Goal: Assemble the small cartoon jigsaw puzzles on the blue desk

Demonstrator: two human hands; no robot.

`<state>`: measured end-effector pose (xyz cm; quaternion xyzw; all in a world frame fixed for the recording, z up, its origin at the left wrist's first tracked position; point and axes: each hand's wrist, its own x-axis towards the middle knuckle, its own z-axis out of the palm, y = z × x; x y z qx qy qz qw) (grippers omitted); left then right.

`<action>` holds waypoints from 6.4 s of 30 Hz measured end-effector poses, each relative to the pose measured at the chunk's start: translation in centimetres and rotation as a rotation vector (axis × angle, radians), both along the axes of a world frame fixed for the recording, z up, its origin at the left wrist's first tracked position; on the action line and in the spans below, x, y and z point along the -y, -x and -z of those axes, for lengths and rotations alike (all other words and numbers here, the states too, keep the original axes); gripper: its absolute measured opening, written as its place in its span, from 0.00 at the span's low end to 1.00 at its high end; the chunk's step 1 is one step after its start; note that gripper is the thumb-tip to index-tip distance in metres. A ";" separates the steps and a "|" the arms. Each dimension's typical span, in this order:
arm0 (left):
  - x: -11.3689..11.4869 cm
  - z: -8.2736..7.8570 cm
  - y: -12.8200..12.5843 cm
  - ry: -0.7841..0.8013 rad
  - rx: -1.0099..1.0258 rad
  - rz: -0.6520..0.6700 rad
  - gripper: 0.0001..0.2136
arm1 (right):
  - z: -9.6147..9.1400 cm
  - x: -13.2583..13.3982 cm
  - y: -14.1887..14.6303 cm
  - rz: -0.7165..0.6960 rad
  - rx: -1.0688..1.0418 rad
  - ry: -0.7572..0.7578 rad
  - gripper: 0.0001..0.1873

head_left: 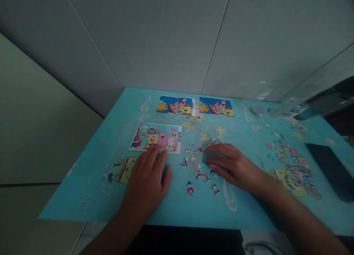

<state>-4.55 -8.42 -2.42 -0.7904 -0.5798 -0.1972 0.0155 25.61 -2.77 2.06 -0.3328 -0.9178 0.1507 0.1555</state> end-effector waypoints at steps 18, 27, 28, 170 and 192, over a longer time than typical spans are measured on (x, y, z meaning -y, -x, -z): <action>-0.1 0.1 0.0 0.000 -0.017 -0.005 0.22 | 0.7 0.2 2.0 -0.097 -0.034 -0.048 0.19; -0.1 0.2 -0.2 -0.022 -0.028 -0.007 0.21 | 2.2 -2.9 4.7 0.161 -0.054 -0.058 0.13; -0.1 0.2 -0.2 -0.026 -0.030 -0.008 0.21 | 2.3 -3.1 5.0 0.172 -0.045 -0.062 0.12; 0.0 -0.4 -0.5 0.011 0.022 -0.038 0.21 | 2.2 -2.6 1.9 0.318 -0.095 0.074 0.09; 0.0 -0.6 -0.7 0.034 -0.004 -0.046 0.21 | 2.6 -0.3 6.7 0.167 -0.170 0.133 0.12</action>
